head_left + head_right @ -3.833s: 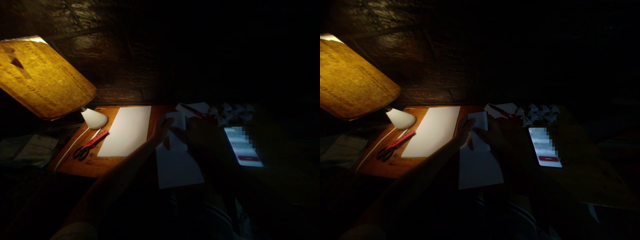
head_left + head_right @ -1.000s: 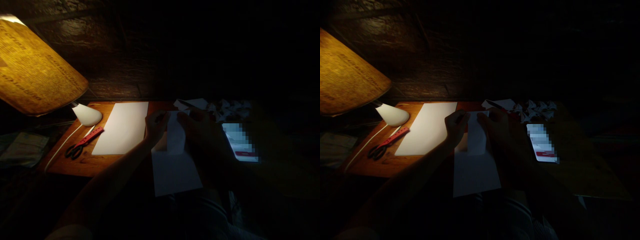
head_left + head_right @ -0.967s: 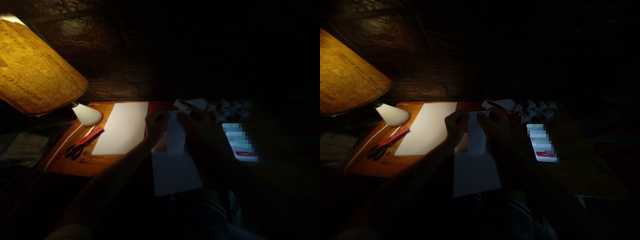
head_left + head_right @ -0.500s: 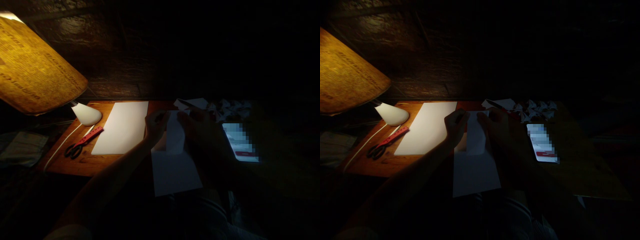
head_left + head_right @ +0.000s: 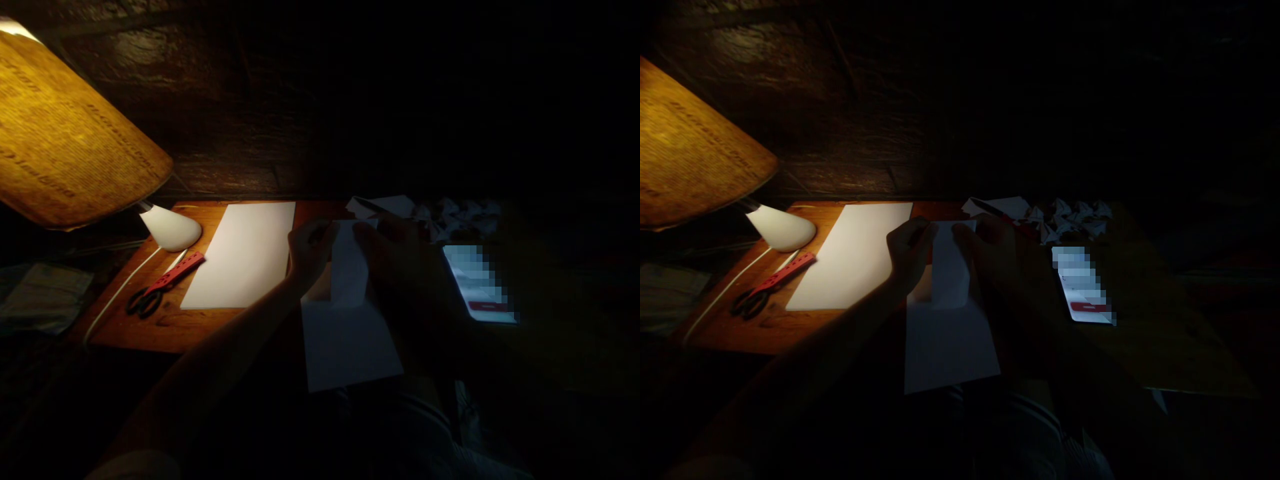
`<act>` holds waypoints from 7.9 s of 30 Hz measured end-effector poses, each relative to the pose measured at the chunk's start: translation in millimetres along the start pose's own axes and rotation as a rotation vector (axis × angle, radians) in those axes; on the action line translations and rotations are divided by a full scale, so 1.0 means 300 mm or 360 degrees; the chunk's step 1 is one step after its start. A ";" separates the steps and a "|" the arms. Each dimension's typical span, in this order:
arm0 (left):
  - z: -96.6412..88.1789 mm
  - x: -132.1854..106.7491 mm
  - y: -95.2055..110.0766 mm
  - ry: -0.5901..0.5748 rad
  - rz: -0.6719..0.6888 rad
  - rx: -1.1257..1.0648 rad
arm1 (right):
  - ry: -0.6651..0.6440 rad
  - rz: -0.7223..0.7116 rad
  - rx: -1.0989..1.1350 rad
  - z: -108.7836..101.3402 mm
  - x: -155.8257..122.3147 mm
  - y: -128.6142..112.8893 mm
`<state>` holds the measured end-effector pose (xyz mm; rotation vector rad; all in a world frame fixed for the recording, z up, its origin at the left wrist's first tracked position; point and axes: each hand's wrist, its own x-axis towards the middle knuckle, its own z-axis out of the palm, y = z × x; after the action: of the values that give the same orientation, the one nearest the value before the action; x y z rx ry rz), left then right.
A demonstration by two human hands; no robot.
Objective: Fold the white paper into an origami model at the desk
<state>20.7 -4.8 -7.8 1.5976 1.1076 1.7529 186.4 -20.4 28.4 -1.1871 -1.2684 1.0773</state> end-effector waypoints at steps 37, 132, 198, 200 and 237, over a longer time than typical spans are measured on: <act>0.006 0.008 -0.041 0.0014 -0.0150 -0.0093 | 0.0056 -0.0186 -0.0008 0.007 0.063 0.083; 0.014 -0.009 -0.055 -0.0651 -0.0294 -0.0107 | -0.0010 0.0221 -0.0345 -0.017 -0.036 -0.129; -0.011 0.030 -0.084 -0.0094 -0.0308 -0.0208 | -0.0357 0.0427 -0.0632 -0.021 0.002 -0.120; -0.009 0.030 -0.084 -0.0098 -0.0317 -0.0237 | -0.0355 0.0433 -0.0642 -0.017 -0.001 -0.129; -0.002 0.024 -0.089 -0.0119 -0.0308 -0.0214 | -0.0393 0.0314 -0.0475 -0.018 -0.001 -0.085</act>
<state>15.0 15.2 -26.1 1.4142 1.0482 1.5937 190.3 -23.5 54.1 -1.4611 -1.5685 1.2376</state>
